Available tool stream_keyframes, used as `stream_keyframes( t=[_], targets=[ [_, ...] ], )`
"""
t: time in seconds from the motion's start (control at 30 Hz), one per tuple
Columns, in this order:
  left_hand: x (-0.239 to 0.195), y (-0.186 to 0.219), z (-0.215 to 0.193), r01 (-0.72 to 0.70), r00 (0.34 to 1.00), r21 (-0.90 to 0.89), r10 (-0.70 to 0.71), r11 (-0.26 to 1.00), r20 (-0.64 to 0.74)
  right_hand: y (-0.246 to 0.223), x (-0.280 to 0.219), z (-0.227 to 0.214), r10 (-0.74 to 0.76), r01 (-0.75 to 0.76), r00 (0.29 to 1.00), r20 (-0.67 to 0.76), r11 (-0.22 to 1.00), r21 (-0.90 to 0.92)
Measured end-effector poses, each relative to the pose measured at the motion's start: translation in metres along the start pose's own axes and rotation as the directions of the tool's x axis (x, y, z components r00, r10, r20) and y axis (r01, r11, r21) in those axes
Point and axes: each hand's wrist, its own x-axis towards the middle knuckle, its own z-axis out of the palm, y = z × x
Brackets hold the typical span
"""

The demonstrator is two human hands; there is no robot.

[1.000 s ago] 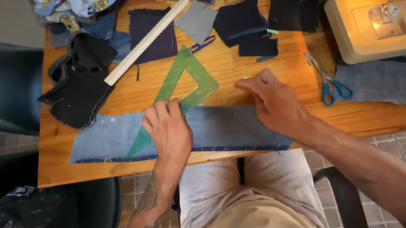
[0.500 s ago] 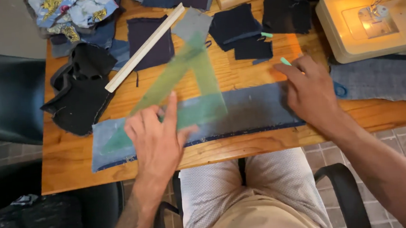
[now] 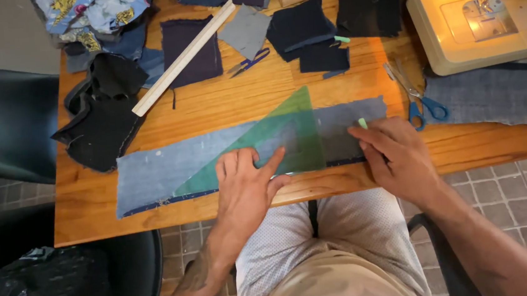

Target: Marking and cutting denim fabric into smaller pieces using a ruler, chalk, and scissors.

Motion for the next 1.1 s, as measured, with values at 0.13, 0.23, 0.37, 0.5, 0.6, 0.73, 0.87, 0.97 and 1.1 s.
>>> stream_keyframes(
  t=[0.13, 0.23, 0.37, 0.5, 0.6, 0.73, 0.87, 0.97, 1.1],
  targets=[
    [0.001, -0.002, 0.001, -0.005, 1.0, -0.026, 0.005, 1.0, 0.019, -0.006, 0.003, -0.001, -0.074, 0.073, 0.997, 0.011, 0.995, 0.066],
    [0.002, -0.002, 0.002, 0.005, 1.0, -0.034, -0.006, 0.999, -0.008, -0.018, 0.016, -0.002, -0.14, 0.133, 0.989, 0.046, 0.983, 0.123],
    [0.005, 0.002, 0.007, 0.0, 0.999, -0.063, -0.003, 0.998, -0.042, -0.027, 0.025, 0.007, -0.228, 0.208, 0.969, 0.097, 0.961, 0.184],
    [-0.001, -0.004, 0.002, 0.003, 1.0, -0.084, -0.005, 0.996, -0.02, -0.025, 0.023, 0.017, -0.266, 0.242, 0.954, 0.139, 0.956, 0.164],
    [-0.009, -0.031, -0.019, -0.078, 0.997, -0.211, 0.072, 0.974, -0.038, -0.026, 0.025, 0.02, -0.273, 0.244, 0.952, 0.14, 0.951, 0.192],
    [-0.045, -0.106, -0.042, -0.107, 0.99, -0.39, 0.059, 0.915, -0.132, -0.025, 0.021, 0.023, -0.268, 0.245, 0.955, 0.129, 0.955, 0.165],
    [-0.08, -0.158, -0.066, 0.004, 1.0, -0.507, -0.016, 0.862, -0.018, -0.03, 0.028, 0.012, -0.305, 0.276, 0.92, 0.246, 0.95, 0.147],
    [-0.077, -0.17, -0.075, -0.003, 0.997, -0.513, 0.045, 0.858, 0.069, -0.031, 0.028, 0.01, -0.275, 0.232, 0.925, 0.262, 0.955, 0.182],
    [-0.074, -0.187, -0.071, -0.036, 0.995, -0.507, 0.076, 0.861, 0.058, -0.029, 0.026, 0.014, -0.297, 0.264, 0.916, 0.27, 0.953, 0.152]
  ],
)
